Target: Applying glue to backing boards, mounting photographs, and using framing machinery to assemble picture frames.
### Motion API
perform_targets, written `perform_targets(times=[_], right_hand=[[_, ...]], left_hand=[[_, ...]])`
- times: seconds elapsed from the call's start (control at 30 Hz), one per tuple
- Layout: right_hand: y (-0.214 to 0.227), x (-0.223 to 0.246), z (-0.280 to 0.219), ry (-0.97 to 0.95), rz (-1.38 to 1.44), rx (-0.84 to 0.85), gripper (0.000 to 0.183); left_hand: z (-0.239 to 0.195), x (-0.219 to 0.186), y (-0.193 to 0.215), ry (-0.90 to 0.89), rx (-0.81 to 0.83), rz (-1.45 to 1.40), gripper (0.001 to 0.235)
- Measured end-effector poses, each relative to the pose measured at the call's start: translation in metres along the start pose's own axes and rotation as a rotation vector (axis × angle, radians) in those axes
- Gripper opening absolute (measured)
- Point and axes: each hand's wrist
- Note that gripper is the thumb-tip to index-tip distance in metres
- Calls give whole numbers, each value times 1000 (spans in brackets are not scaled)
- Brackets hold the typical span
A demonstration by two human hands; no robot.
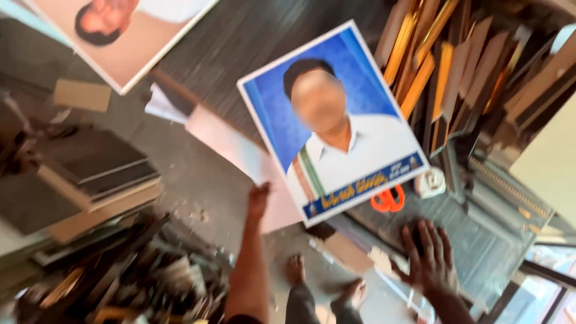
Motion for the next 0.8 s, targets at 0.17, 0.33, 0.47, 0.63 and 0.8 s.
perform_targets(times=[0.17,0.33,0.47,0.63,0.8], right_hand=[[2,5,5,6,20,-14,84],[-3,-5,4,47,54,-27,83],[-1,-7,3,30,65,2,82],[3,-8,5,49,58,14,80],[4,-12,0,29,33,30,77]], left_hand=[[-3,7,-107,-7,-62,187,31],[-29,7,-172,28,-1,362,39],[-92,72,-152,67,38,543,45],[-123,93,-131,38,71,806,53],[-138,102,-97,-51,114,1080,61]])
Point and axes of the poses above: each hand's wrist, its own z-axis towards the middle knuckle, its own y-axis out of the back of the hand, x = y × z, and after that the axes turned 13 degrees about -y, right-handed
